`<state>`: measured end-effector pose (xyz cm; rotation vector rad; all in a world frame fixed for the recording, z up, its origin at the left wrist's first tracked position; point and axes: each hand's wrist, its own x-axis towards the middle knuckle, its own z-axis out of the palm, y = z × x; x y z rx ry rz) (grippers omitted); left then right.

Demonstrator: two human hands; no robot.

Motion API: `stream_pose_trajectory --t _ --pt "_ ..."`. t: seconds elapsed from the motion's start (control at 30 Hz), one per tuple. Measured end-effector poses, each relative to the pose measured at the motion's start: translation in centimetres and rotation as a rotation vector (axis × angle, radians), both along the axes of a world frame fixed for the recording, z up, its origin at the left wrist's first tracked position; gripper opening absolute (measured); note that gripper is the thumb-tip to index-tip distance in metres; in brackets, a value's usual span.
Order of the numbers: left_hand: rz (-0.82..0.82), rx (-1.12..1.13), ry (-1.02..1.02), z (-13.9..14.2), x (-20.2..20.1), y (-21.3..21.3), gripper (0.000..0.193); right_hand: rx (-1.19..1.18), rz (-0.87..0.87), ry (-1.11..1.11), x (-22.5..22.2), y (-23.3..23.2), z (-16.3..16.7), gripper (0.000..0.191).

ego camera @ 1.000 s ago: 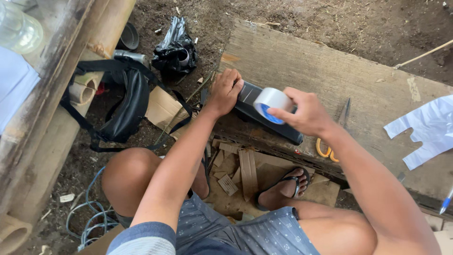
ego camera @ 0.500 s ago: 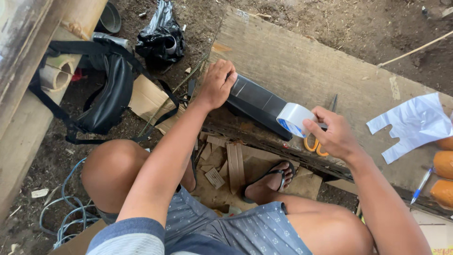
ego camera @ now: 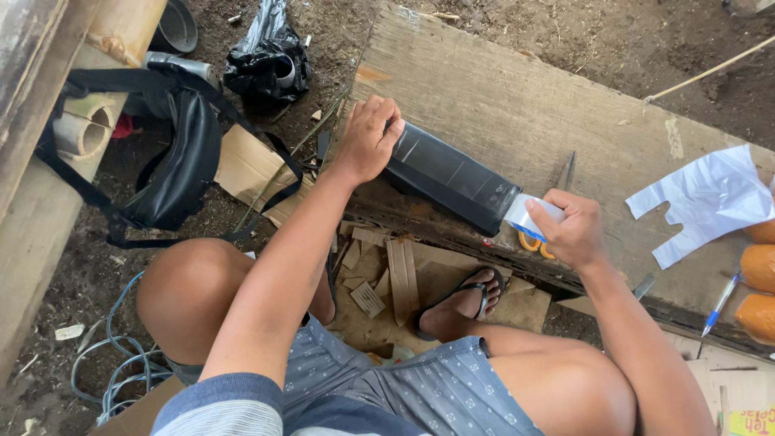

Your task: The person folds a black plastic bag into a rectangular shape on a wooden table, then secures it with clear packing tape. They smooth the tape, fold the top edge, and apply additional tape to seal the package.

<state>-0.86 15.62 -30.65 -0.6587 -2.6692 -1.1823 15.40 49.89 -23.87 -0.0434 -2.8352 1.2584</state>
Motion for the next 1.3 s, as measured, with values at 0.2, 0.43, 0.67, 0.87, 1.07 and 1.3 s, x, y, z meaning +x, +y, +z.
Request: stream_pose_trajectory --t 0.2,0.43,0.67,0.87,1.07,1.3 --pt "-0.003 0.017 -0.011 0.1 0.2 0.0 0.02 0.007 -0.06 -0.043 0.4 0.2 -1.6 0.033" --pt "-0.009 0.05 0.032 0.0 0.3 -0.2 0.021 0.003 -0.059 -0.048 0.6 0.6 -2.7 0.034" --pt "-0.016 0.049 0.032 0.4 0.5 -0.2 0.02 0.034 -0.068 -0.07 0.6 0.2 -2.7 0.033" --pt "-0.017 0.051 0.028 1.1 0.6 -0.2 0.018 0.028 -0.083 -0.09 0.6 0.0 -3.1 0.034" --pt "0.104 0.032 -0.047 2.8 1.3 -0.1 0.035 -0.027 -0.11 -0.132 0.8 0.3 -4.3 0.033" --pt "0.417 0.084 -0.462 4.7 2.7 0.2 0.056 -0.232 -0.178 -0.025 2.2 -0.6 -5.8 0.029"
